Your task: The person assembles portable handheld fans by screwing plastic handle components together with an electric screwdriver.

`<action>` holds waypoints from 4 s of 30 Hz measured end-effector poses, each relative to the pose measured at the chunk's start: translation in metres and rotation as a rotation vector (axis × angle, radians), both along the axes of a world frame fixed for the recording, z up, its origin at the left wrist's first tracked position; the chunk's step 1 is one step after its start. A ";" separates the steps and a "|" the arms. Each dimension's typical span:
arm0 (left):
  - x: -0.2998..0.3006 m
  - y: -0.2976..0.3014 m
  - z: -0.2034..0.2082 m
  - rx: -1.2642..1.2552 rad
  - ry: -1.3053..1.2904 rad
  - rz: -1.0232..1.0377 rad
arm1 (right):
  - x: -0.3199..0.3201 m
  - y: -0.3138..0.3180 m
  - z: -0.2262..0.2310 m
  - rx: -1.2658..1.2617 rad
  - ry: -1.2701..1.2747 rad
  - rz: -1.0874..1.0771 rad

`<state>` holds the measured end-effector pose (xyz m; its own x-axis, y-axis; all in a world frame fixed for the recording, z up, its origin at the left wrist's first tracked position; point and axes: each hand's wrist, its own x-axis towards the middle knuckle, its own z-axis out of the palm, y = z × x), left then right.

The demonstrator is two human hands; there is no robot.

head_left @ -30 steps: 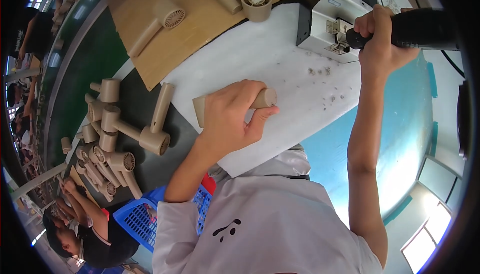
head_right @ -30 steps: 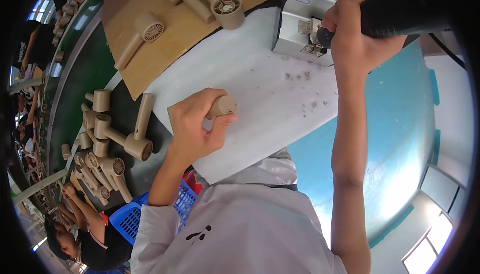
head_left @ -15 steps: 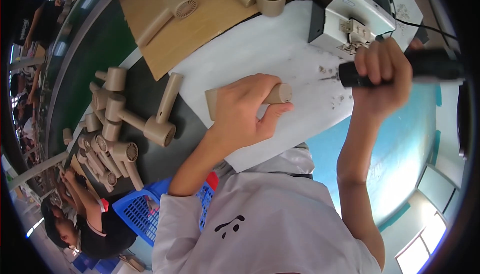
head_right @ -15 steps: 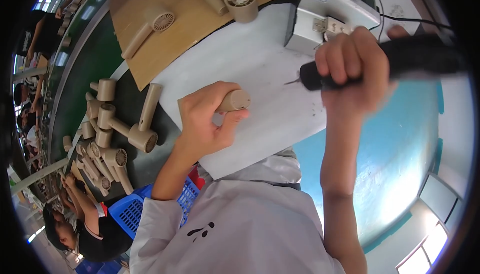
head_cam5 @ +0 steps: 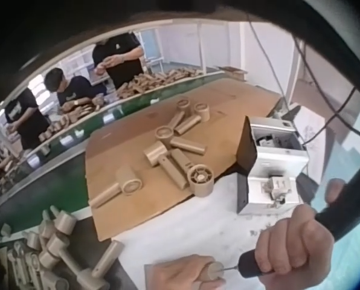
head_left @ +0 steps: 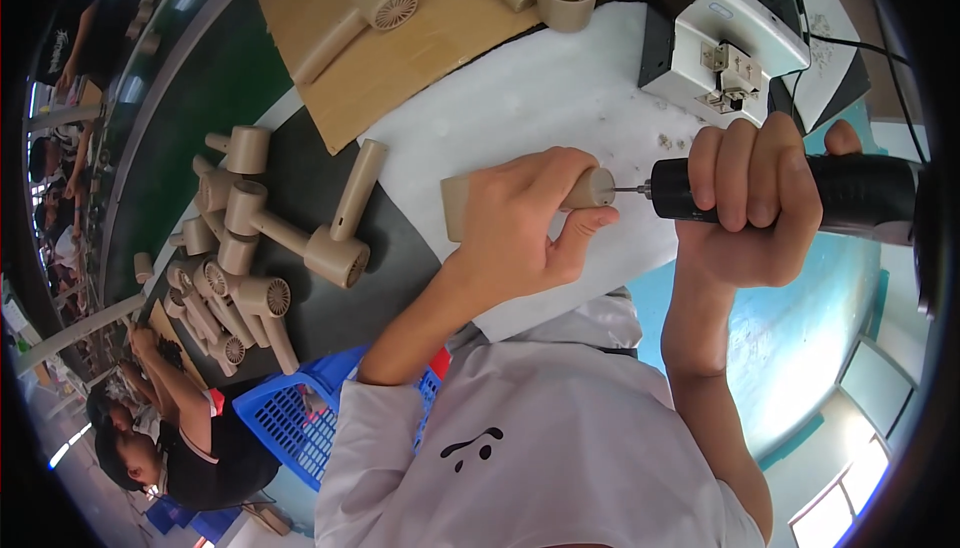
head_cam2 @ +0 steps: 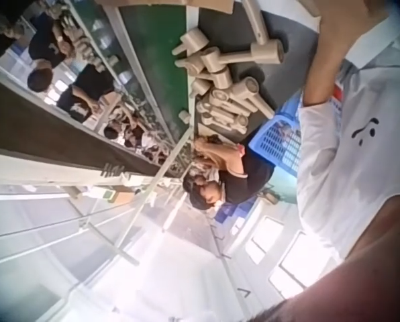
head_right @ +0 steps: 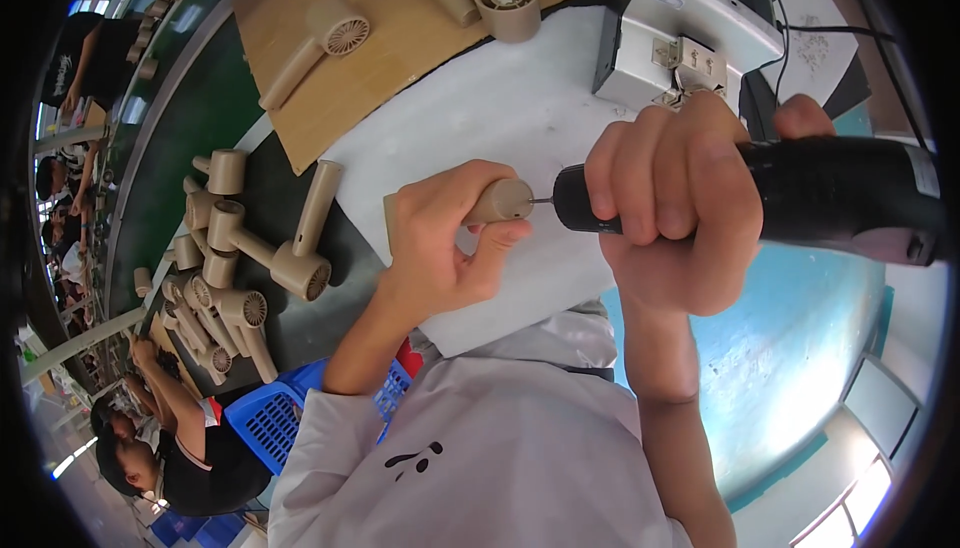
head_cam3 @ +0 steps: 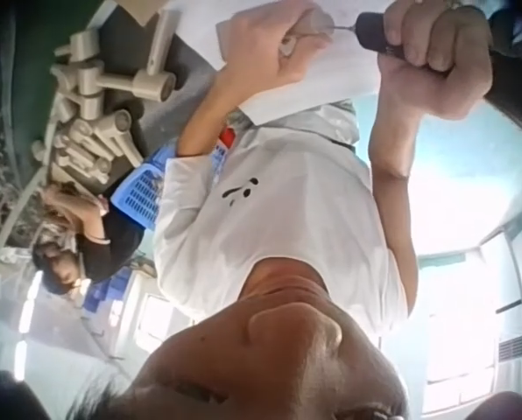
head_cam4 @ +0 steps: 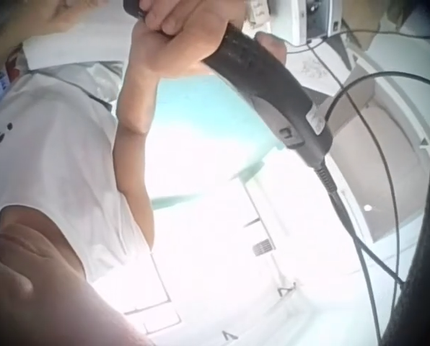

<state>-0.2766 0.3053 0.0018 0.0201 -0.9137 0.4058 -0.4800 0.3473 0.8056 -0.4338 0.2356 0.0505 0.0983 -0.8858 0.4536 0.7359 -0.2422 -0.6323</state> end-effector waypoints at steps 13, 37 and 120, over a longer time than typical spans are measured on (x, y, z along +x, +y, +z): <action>0.170 -0.030 0.006 -0.027 -1.081 0.633 | -0.039 -0.071 0.011 -0.156 0.348 -0.548; 0.005 -0.014 -0.005 -0.084 0.049 -0.084 | -0.023 -0.006 0.031 -0.023 -0.089 -0.012; 0.104 -0.098 -0.012 -0.042 -0.899 0.386 | -0.049 -0.080 0.004 -0.158 0.385 -0.561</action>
<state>-0.1722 0.2070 -0.0104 -0.0181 -0.8937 0.4483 -0.9956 0.0574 0.0744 -0.4828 0.1558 0.0542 -0.1749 -0.7758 0.6062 0.2032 -0.6309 -0.7488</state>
